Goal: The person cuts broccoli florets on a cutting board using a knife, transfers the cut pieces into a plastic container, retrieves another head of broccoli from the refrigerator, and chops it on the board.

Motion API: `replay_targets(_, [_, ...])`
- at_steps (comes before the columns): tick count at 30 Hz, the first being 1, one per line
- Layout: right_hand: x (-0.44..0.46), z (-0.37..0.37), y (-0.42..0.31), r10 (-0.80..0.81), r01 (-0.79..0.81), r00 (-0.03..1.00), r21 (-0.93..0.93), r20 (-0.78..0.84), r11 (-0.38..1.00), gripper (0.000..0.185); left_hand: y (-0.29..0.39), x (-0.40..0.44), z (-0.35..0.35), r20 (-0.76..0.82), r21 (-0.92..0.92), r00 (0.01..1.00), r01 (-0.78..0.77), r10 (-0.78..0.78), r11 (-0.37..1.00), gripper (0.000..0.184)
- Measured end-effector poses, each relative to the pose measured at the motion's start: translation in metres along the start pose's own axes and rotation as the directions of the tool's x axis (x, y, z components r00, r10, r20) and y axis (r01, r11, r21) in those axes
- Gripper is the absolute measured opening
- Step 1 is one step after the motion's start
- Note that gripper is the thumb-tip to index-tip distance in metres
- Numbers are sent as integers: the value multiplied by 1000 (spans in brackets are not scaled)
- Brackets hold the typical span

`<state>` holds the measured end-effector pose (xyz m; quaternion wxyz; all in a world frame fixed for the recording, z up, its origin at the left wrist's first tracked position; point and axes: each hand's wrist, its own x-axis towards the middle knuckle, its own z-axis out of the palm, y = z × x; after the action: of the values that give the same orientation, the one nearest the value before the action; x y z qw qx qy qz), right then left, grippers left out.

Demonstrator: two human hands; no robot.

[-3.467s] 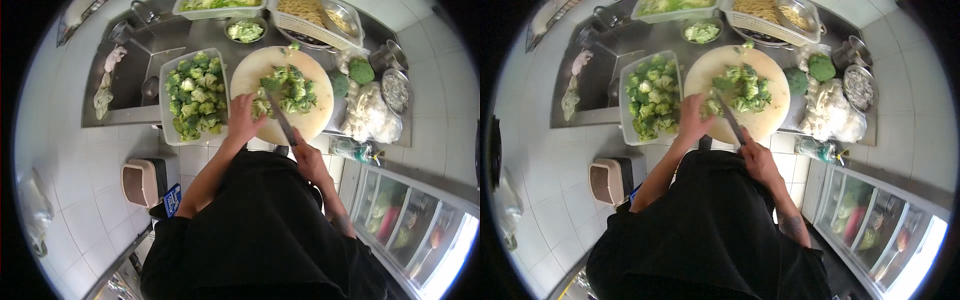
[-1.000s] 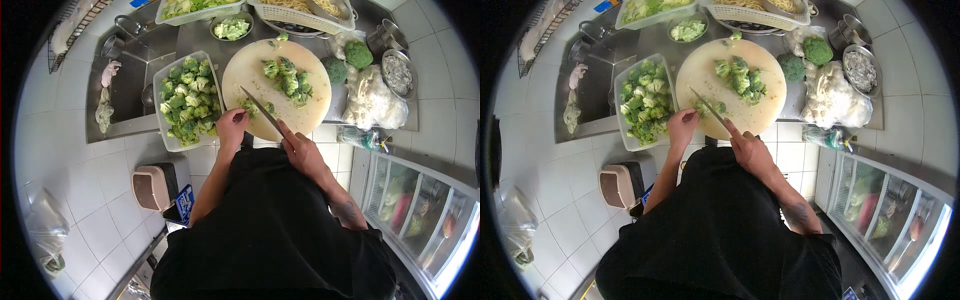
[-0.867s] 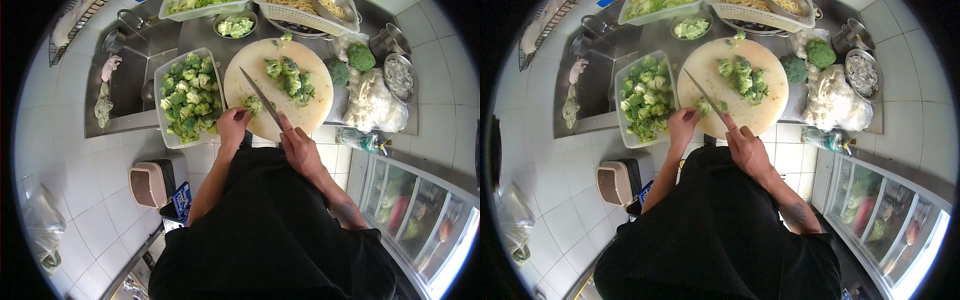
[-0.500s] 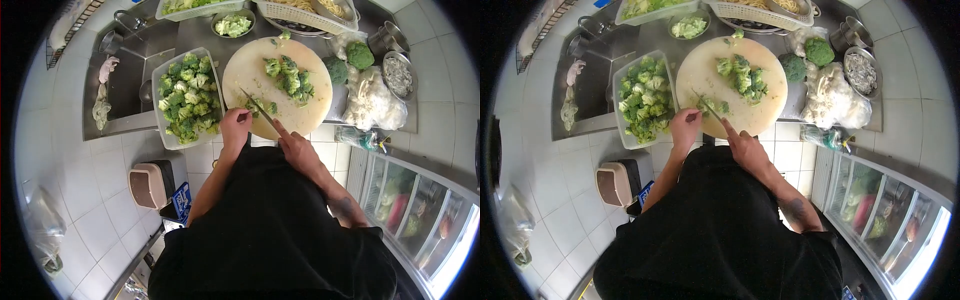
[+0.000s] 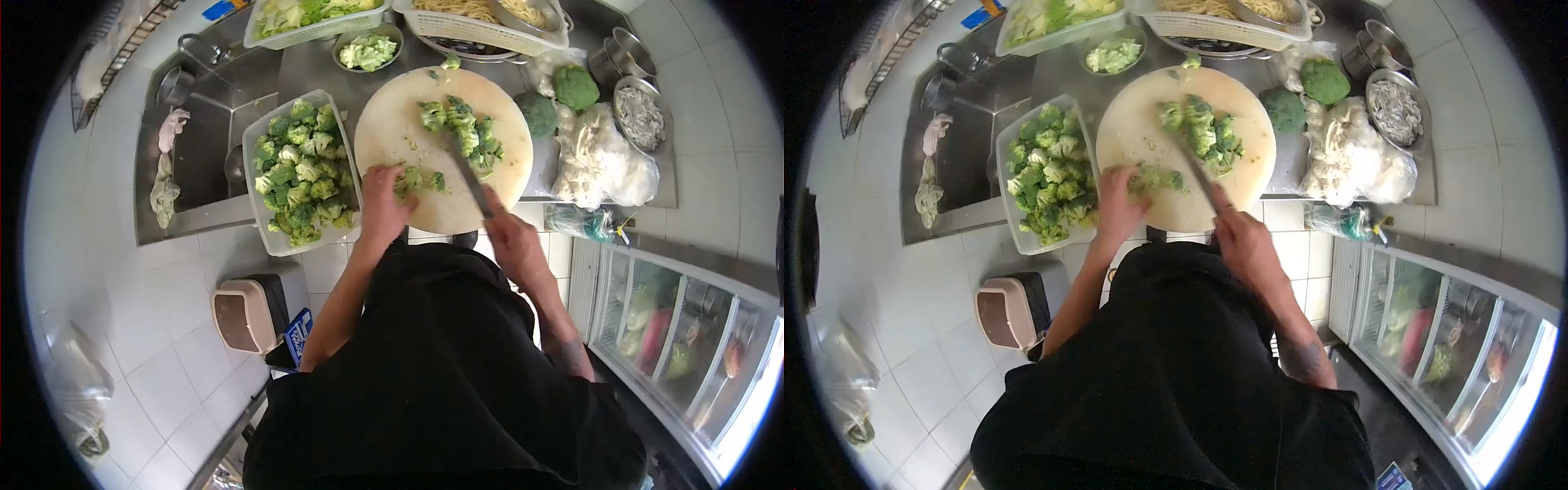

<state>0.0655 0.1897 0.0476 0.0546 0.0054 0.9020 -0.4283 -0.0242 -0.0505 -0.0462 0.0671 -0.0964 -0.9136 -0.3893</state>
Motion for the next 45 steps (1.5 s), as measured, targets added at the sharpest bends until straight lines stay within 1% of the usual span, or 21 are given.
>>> replay_targets(1, [-1, -6, 5, 18, -18, 999, 0, -28, 1000, 58, 10, 5, 4, -36, 92, 978, -203, 207, 975, 39])
replay_targets(5, [0, -18, 11, 147, -150, 989, -85, -32, 985, 58, 23, 17, 24, 339, 282, 932, -232, 129, 931, 44])
replay_targets(9, [-5, -19, 10, 161, -167, 985, -86, -66, 982, 59, 5, 28, 18, 403, 210, 897, -286, 184, 935, 42])
replay_targets(11, [-7, -20, 7, 187, -192, 980, -80, -62, 978, 59, 5, 27, -3, 280, 14, 955, -110, 101, 994, 44])
replay_targets(14, [-16, -27, 8, 257, -259, 964, -31, -73, 965, 58, -17, 19, -60, 133, 97, 986, 89, -101, 991, 52])
replay_targets(15, [-18, -29, 8, 279, -282, 958, -41, -69, 959, 57, -27, 19, -85, 170, 114, 970, 153, -171, 982, 55])
replay_targets(17, [-23, -32, 12, 245, -250, 963, -28, -110, 968, 56, -40, 8, -122, 142, 337, 963, 169, -228, 926, 60])
replay_targets(18, [-26, -32, 14, 231, -237, 964, -32, -134, 971, 55, -42, 9, -128, 158, 328, 965, 146, -207, 933, 60])
replay_targets(20, [-29, -35, 16, 269, -274, 951, -12, -151, 962, 55, -43, 14, -129, -51, 561, 977, 199, -206, 803, 59])
replay_targets(21, [-31, -34, 18, 275, -278, 948, 5, -159, 961, 55, -45, 24, -118, -41, 559, 979, 187, -198, 808, 59])
replay_targets(23, [-32, -31, 23, 283, -284, 946, 12, -161, 959, 55, -51, 61, -78, 119, 122, 983, 123, -137, 985, 52])
replay_targets(25, [-30, -28, 24, 281, -282, 947, 16, -157, 959, 55, -25, 97, -35, 171, 74, 961, -232, 217, 970, 50])
replay_targets(27, [-29, -25, 23, 240, -239, 961, 24, -134, 971, 56, -7, 132, 2, 250, 220, 847, -521, 469, 824, 58])
replay_targets(28, [-29, -20, 32, 162, -158, 974, 34, -160, 987, 57, -9, 147, 17, 245, 221, 848, -520, 469, 825, 58])
replay_targets(30, [-28, -18, 31, 136, -134, 979, 20, -154, 991, 57, -11, 163, 35, 366, 185, 723, -674, 586, 715, 55])
replay_targets(34, [-30, -19, 24, 134, -131, 982, 36, -132, 991, 59, -6, 156, 15, 461, 88, 771, -532, 439, 842, 49])
replay_targets(36, [-33, -20, 17, 163, -157, 981, 67, -108, 985, 57, -9, 136, 3, 510, 49, 860, -71, 36, 996, 44])
replay_targets(37, [-32, -18, 17, 176, -169, 978, 74, -114, 983, 57, -17, 125, 5, 522, 48, 852, -77, 41, 996, 44])
replay_targets(39, [-30, -14, 17, 156, -150, 985, 85, -71, 985, 56, -29, 104, 11, 196, -101, 937, -275, 291, 956, 43])
replay_targets(43, [-21, -9, 19, 133, -132, 991, 52, -14, 990, 56, -27, 103, 21, 151, -159, 942, -275, 299, 948, 41])
replay_targets(45, [-13, -9, 17, 103, -103, 995, 32, -3, 994, 56, -24, 110, 27, 193, -142, 972, -108, 134, 984, 43])
